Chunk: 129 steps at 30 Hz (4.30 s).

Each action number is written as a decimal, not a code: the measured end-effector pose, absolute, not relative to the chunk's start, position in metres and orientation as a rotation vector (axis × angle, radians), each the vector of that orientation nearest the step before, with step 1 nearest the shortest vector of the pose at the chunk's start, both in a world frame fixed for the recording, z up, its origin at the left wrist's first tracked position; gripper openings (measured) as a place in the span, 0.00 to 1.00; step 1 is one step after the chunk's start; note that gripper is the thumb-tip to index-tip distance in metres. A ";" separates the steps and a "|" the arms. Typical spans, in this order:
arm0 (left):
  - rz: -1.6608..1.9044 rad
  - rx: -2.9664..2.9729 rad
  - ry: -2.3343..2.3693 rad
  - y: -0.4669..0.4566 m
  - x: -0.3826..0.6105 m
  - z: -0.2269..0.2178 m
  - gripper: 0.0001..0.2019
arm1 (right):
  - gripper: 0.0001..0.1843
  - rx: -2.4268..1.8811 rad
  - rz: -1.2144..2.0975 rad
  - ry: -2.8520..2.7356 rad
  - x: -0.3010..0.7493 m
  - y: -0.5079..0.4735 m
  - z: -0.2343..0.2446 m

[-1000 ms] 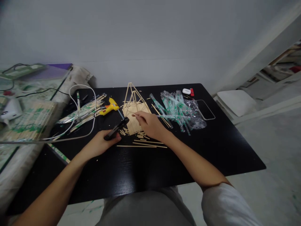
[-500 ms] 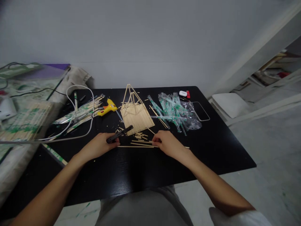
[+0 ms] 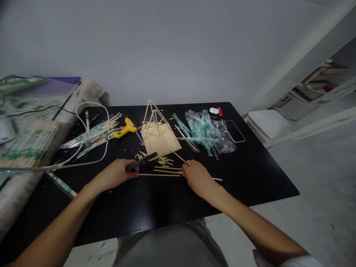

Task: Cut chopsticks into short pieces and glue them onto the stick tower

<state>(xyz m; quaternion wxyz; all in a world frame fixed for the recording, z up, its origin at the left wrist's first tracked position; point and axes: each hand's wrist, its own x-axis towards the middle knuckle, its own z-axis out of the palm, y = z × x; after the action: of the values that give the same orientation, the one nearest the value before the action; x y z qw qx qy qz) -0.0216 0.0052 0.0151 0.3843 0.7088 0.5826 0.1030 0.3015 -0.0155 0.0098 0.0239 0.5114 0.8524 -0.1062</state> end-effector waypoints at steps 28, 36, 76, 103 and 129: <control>1.355 0.969 1.276 0.002 -0.012 0.026 0.14 | 0.19 1.704 -2.566 2.150 0.271 -0.004 0.056; 1.382 0.922 1.169 0.003 -0.014 0.030 0.12 | 0.16 1.608 -3.042 1.736 0.271 0.009 0.050; 1.241 1.840 1.414 -0.011 0.028 0.056 0.07 | 0.08 1.266 -1.274 3.125 0.219 0.017 -0.003; 1.204 1.720 1.378 -0.014 0.027 0.047 0.08 | 0.12 1.212 -1.533 3.162 0.217 0.026 0.010; 1.179 1.642 1.374 -0.011 0.029 0.045 0.10 | 0.13 1.124 -1.500 3.264 0.216 0.026 -0.008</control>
<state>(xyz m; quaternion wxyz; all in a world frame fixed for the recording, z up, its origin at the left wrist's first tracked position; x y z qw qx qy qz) 0.0288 -0.0111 0.0449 0.3416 0.6315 0.5284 0.4532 0.2164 0.0260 -0.0076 -0.3062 0.2842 0.8256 -0.3793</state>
